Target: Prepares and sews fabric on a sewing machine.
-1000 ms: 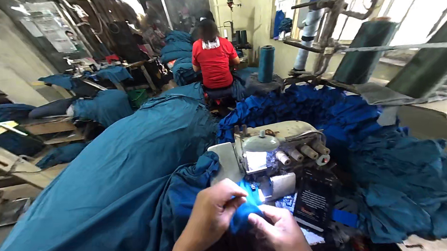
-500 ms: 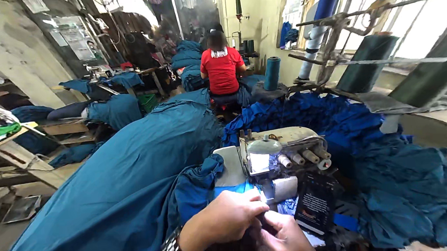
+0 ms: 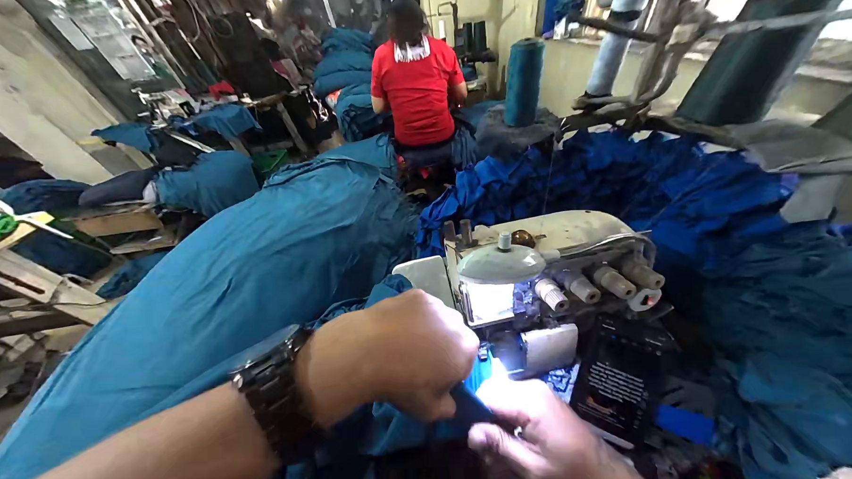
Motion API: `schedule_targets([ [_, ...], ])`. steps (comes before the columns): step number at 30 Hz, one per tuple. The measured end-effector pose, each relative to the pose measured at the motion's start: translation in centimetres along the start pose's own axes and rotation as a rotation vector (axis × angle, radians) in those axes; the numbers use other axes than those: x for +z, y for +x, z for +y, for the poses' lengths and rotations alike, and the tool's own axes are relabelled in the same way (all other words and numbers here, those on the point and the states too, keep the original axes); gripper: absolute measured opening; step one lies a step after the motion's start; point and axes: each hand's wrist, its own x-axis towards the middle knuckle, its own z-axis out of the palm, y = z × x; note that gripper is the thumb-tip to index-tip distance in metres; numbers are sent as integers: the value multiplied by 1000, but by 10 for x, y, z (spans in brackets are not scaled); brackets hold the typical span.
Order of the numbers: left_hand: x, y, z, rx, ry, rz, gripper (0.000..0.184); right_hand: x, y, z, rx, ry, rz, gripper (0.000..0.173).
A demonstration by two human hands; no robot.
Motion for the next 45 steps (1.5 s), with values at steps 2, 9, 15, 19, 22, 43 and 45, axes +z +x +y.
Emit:
schedule_targets([
  [2, 10, -1, -11, 37, 76, 80, 30, 6, -13, 2, 12, 37, 46, 33],
  [9, 3, -3, -18, 53, 253, 204, 32, 1, -2, 9, 55, 167, 92, 30],
  [15, -1, -2, -11, 17, 233, 206, 33, 0, -1, 9, 58, 187, 104, 31],
  [19, 1, 1, -9, 25, 224, 200, 32, -1, -1, 8, 66, 191, 95, 32],
  [22, 2, 1, -10, 27, 169, 187, 30, 0, -3, 7, 69, 188, 108, 32],
  [43, 31, -24, -4, -36, 39, 161, 32, 40, -4, 3, 118, 108, 164, 22],
  [45, 25, -26, 16, -128, -60, 172, 30, 35, -15, -2, 79, 57, 197, 21],
])
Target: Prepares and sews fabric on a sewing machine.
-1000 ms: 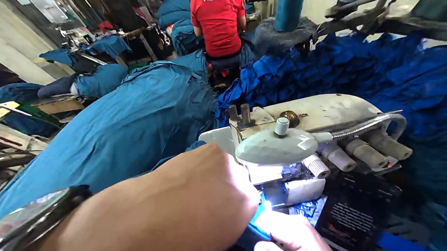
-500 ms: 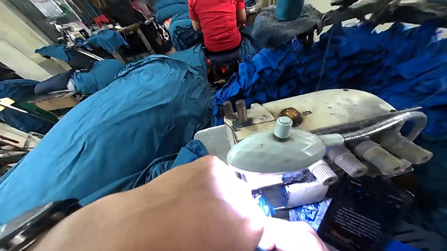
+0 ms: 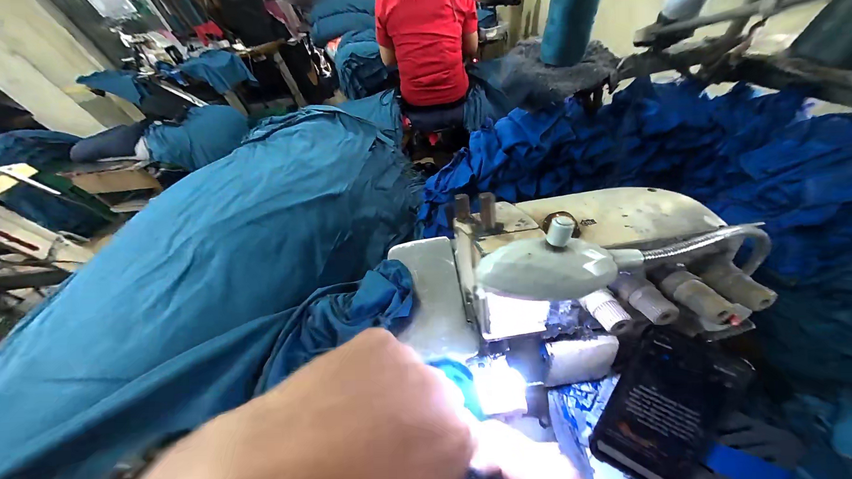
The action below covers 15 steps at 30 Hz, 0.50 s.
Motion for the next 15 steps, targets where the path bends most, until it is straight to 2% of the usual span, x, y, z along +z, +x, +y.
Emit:
schedule_targets([
  [2, 19, 0, 23, -97, -64, 164, 29, -17, -15, 1, 24, -219, 86, 18],
  [4, 68, 10, 42, -176, -47, 477, 26, -29, -22, 3, 98, -473, 125, 19],
  [6, 105, 10, 61, -288, -180, 739, 20, -32, -20, -11, 137, -526, 88, 21],
  [7, 114, -1, 72, -361, -294, 801, 17, -35, -20, -16, 153, -520, 55, 22],
  [10, 143, -53, 99, -627, -551, 911, 15, -50, -21, -7, 183, -444, -21, 24],
  [13, 178, -110, 109, -896, -566, 938, 13, -44, -27, 6, 109, -302, -59, 19],
  [15, 189, -142, 112, -1027, -571, 898, 17, -34, -31, 4, 81, -283, -31, 21],
])
